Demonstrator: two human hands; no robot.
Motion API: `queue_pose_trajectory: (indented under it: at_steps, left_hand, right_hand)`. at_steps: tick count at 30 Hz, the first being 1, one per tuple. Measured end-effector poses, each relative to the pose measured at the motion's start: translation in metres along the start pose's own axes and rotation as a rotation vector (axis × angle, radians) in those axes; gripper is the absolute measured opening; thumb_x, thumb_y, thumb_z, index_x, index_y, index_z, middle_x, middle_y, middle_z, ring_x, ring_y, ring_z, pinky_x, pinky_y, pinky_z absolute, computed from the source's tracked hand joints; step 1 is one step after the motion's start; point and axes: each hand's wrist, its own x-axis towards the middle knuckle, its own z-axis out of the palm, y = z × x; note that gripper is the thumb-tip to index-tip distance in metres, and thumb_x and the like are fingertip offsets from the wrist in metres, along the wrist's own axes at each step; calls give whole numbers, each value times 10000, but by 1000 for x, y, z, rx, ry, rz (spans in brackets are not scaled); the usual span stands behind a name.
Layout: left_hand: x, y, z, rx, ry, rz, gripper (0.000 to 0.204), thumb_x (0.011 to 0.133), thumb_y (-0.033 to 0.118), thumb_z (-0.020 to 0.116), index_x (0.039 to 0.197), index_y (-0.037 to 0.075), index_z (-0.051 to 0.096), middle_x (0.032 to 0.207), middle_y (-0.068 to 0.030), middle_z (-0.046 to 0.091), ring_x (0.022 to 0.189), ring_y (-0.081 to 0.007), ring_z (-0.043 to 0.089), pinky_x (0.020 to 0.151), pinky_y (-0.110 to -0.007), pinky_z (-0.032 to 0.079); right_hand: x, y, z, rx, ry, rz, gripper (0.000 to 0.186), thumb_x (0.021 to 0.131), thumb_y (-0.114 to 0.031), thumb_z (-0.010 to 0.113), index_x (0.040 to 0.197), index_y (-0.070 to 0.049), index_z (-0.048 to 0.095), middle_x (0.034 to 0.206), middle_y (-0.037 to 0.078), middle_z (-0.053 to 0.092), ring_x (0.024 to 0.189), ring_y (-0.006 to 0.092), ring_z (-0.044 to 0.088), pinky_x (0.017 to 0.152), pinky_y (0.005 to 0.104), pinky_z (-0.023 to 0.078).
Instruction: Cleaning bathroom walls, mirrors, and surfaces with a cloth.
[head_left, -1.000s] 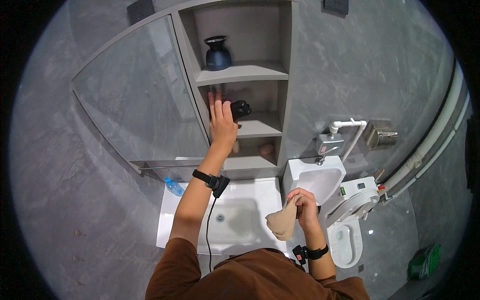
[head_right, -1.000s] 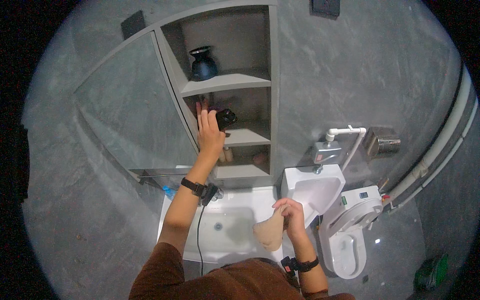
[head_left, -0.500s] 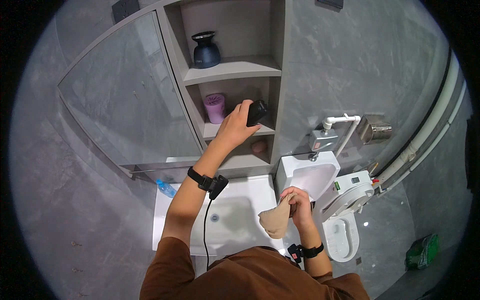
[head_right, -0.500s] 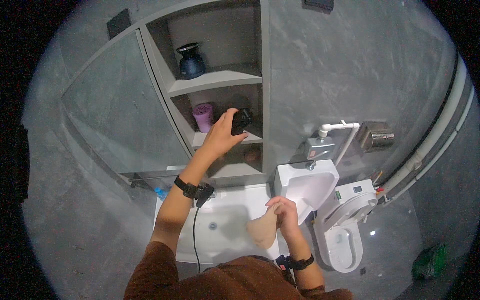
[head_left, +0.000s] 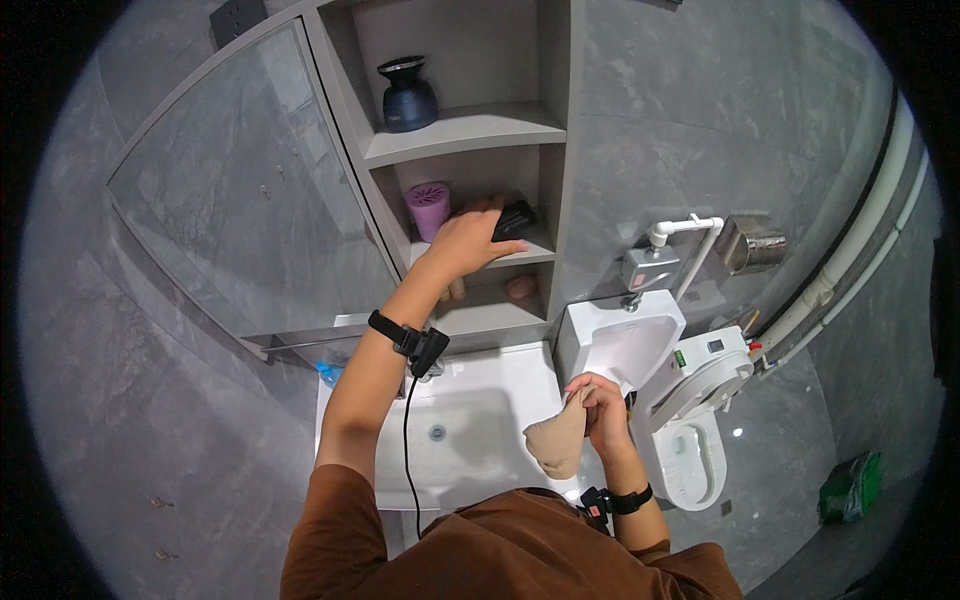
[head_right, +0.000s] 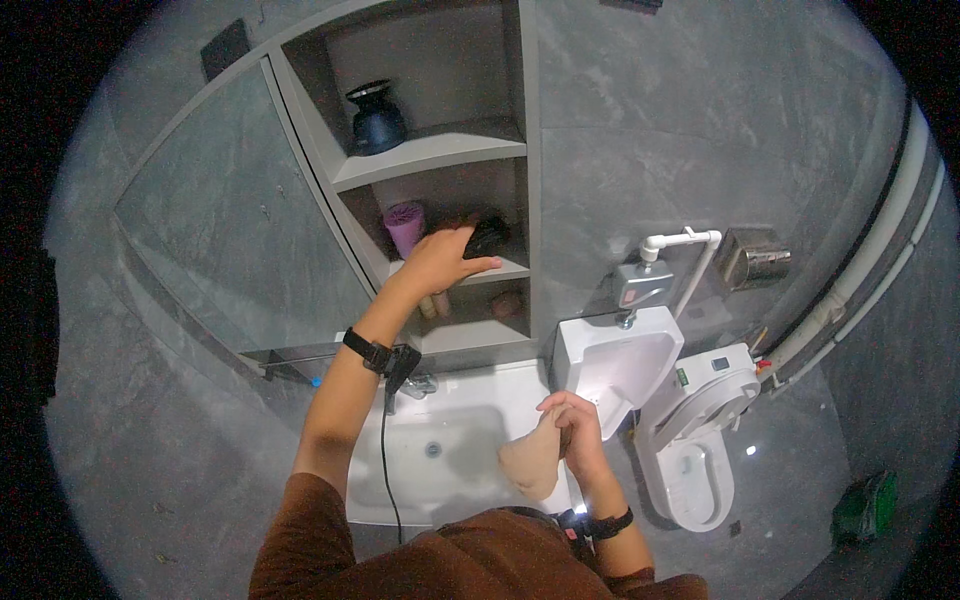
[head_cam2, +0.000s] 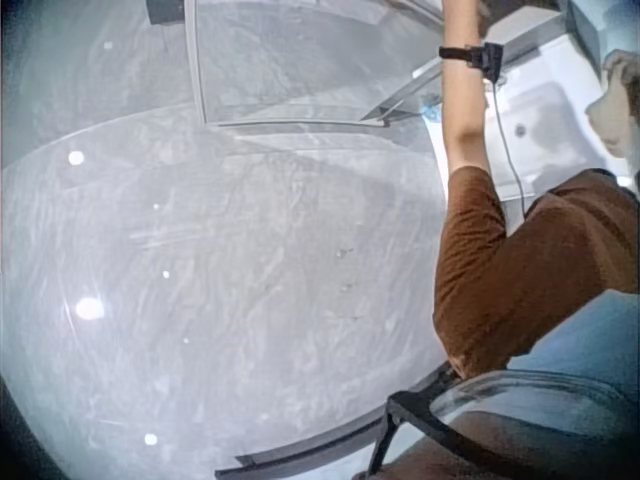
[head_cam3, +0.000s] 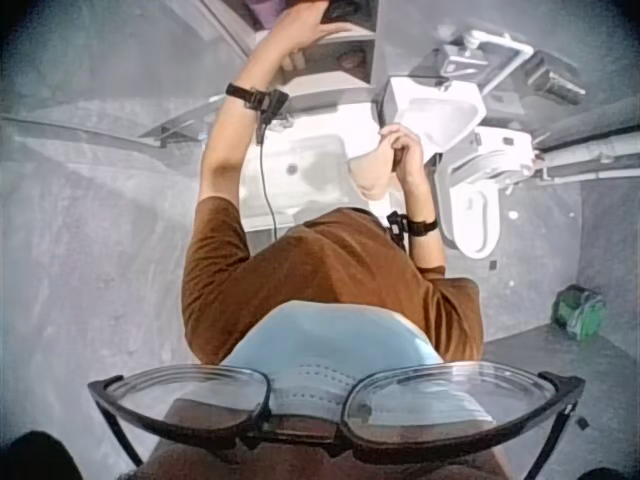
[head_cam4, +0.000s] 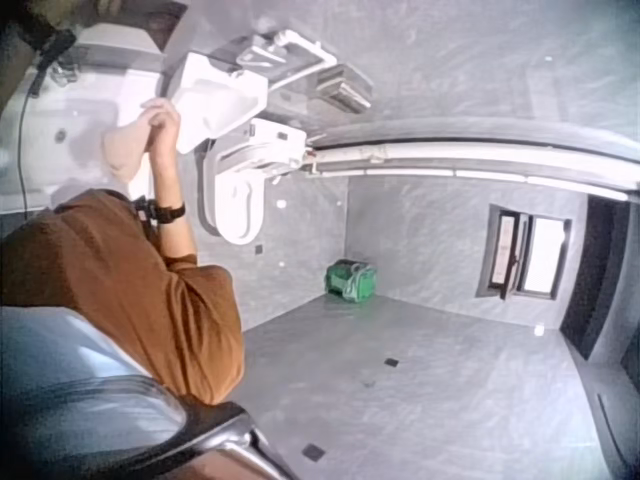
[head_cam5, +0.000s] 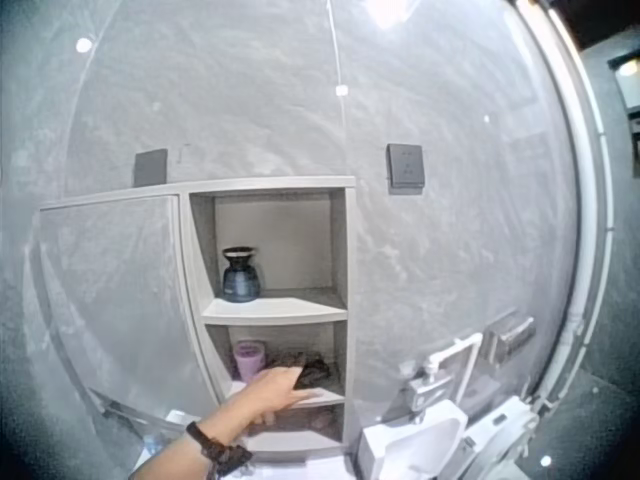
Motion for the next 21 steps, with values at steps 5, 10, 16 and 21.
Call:
queue_pose_trajectory:
  at_steps: [5, 10, 16, 21]
  left_hand:
    - [1, 6, -2, 59, -59, -7, 884, 843, 643, 650, 1475, 65, 435, 1033, -247, 685, 1001, -440, 655, 872, -493, 534]
    - [-3, 9, 6, 95, 60, 55, 693, 863, 544, 693, 1319, 38, 565, 1017, -241, 686, 965, -421, 666, 828, -489, 531]
    - [-66, 28, 94, -127, 551, 438, 169, 833, 158, 742, 911, 40, 650, 801, -116, 621, 759, -317, 611, 696, -422, 505]
    - [-47, 5, 161, 8, 410, 0, 332, 842, 344, 728, 961, 37, 682, 799, -159, 674, 741, -386, 659, 715, -477, 531]
  right_hand:
    - [4, 15, 0, 112, 55, 15, 381, 659, -93, 455, 968, 50, 625, 808, 123, 616, 733, 215, 582, 714, 307, 484]
    - [7, 25, -18, 289, 142, 79, 393, 686, -85, 473, 1029, 35, 622, 871, 135, 620, 822, 249, 606, 805, 344, 502]
    - [0, 51, -83, 754, 145, 324, 521, 819, -130, 500, 1309, 47, 528, 1342, 237, 573, 1211, 409, 575, 1079, 533, 435]
    - [-17, 81, -111, 739, 302, 340, 513, 831, -146, 537, 1302, 58, 528, 1319, 237, 584, 1199, 400, 583, 1069, 557, 442]
